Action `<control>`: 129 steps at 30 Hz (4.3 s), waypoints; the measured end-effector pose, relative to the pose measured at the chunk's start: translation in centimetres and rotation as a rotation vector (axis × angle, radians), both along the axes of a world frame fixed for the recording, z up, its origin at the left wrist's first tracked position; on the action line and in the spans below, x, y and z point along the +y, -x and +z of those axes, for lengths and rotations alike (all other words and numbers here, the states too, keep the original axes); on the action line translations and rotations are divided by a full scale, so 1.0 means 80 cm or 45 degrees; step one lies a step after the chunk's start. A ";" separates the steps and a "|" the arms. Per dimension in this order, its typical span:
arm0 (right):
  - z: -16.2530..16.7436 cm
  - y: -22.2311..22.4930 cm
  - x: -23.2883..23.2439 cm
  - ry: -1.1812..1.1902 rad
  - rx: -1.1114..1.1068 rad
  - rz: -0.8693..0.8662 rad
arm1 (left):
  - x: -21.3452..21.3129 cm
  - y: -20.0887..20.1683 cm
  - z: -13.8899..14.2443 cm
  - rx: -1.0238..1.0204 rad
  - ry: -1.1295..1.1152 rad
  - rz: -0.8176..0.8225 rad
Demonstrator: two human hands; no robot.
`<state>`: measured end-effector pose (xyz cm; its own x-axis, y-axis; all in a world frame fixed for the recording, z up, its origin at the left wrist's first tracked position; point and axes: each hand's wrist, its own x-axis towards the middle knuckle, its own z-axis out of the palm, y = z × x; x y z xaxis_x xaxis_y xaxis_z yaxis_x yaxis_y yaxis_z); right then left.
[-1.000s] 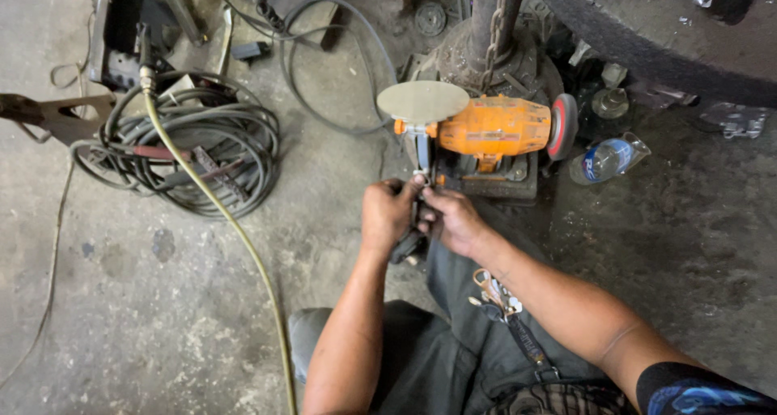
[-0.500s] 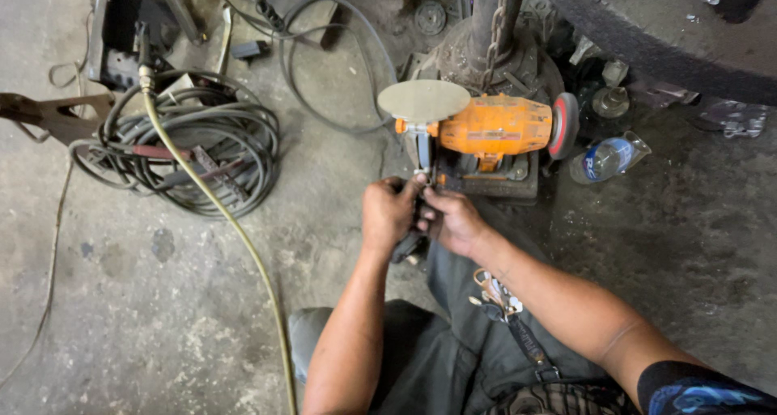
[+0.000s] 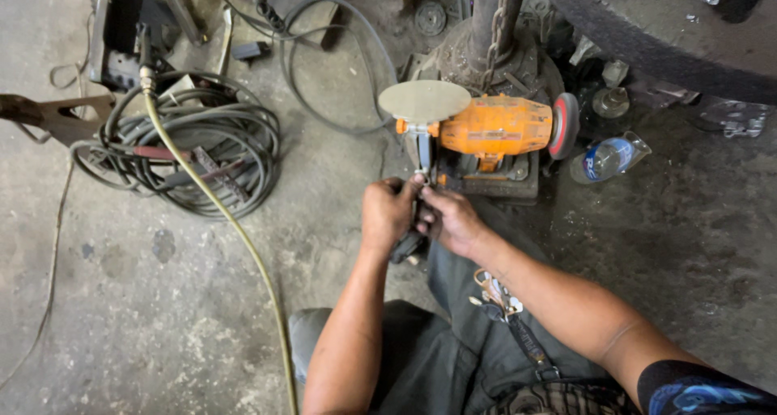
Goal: The person works at the open engine bay of a car, loosening and removing a metal hose fitting with a wrench, then carries the fitting to a bench grinder. The person sits at the grinder and holds the metal part against the spinning wheel, grinding it from different angles for the rest of the clip.
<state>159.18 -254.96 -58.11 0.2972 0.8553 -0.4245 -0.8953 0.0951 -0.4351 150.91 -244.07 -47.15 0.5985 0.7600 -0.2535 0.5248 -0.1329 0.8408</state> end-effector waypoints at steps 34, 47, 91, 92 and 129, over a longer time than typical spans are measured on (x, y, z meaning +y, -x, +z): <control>-0.014 0.001 -0.007 -0.054 0.078 0.017 | -0.012 0.004 0.012 -0.003 0.174 0.044; -0.027 -0.015 -0.016 0.120 -0.608 0.262 | 0.009 0.018 -0.019 -0.040 0.144 -0.211; -0.005 -0.006 -0.010 0.006 -0.076 0.135 | -0.009 -0.004 0.004 -0.068 0.203 -0.058; -0.005 -0.006 -0.010 0.008 -0.081 0.145 | -0.009 -0.004 0.006 -0.065 0.228 -0.048; -0.002 -0.003 -0.006 0.044 -0.220 0.135 | 0.007 0.001 -0.037 0.031 -0.051 -0.071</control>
